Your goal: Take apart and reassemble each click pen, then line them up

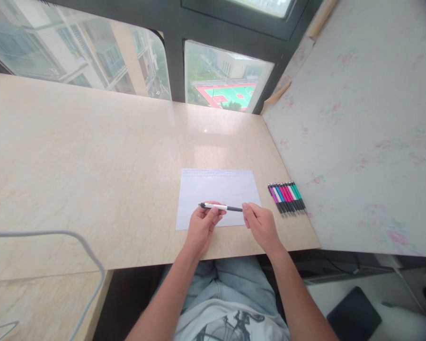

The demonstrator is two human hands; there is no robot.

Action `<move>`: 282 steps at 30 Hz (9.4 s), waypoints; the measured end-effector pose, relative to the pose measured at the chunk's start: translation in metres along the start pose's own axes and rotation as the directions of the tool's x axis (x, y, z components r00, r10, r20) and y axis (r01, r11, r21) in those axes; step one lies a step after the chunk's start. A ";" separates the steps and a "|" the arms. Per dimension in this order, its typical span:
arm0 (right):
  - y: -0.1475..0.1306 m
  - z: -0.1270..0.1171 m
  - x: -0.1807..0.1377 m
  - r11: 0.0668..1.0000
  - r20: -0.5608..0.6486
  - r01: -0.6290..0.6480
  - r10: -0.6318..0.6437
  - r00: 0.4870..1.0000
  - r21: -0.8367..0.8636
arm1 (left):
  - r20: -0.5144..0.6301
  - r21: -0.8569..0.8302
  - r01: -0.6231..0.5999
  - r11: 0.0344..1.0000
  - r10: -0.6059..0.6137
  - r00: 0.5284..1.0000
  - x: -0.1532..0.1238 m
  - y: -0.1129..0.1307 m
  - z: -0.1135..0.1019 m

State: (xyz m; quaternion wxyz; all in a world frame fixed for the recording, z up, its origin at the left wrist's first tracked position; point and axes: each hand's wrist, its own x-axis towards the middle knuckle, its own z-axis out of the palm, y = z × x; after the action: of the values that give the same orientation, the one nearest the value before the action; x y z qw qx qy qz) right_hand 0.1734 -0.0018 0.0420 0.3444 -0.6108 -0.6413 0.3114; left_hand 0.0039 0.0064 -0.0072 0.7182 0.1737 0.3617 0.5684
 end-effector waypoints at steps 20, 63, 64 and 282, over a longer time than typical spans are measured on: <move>0.005 0.007 0.002 0.995 -0.092 -0.002 -0.007 0.996 -0.100 | 0.010 0.038 -0.031 0.999 0.031 0.999 0.000 0.000 0.001; 0.027 0.009 0.001 0.986 -0.042 -0.016 0.024 0.999 0.168 | -0.027 0.058 -0.039 0.998 0.041 0.999 0.004 -0.001 0.000; 0.027 0.008 0.001 0.986 -0.019 -0.007 0.010 1.000 0.165 | -0.029 0.062 -0.038 0.997 0.040 0.999 0.004 -0.001 0.000; 0.104 0.004 0.128 0.994 -0.381 -0.073 0.039 0.924 -0.076 | 0.578 0.705 -0.434 -0.561 0.099 0.810 -0.005 -0.004 -0.014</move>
State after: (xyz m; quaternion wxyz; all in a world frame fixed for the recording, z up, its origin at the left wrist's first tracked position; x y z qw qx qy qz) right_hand 0.2269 0.1320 -0.0376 0.4253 -0.6923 -0.5581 0.1683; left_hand -0.0035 -0.0021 -0.0176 0.0544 0.8409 0.5171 0.1501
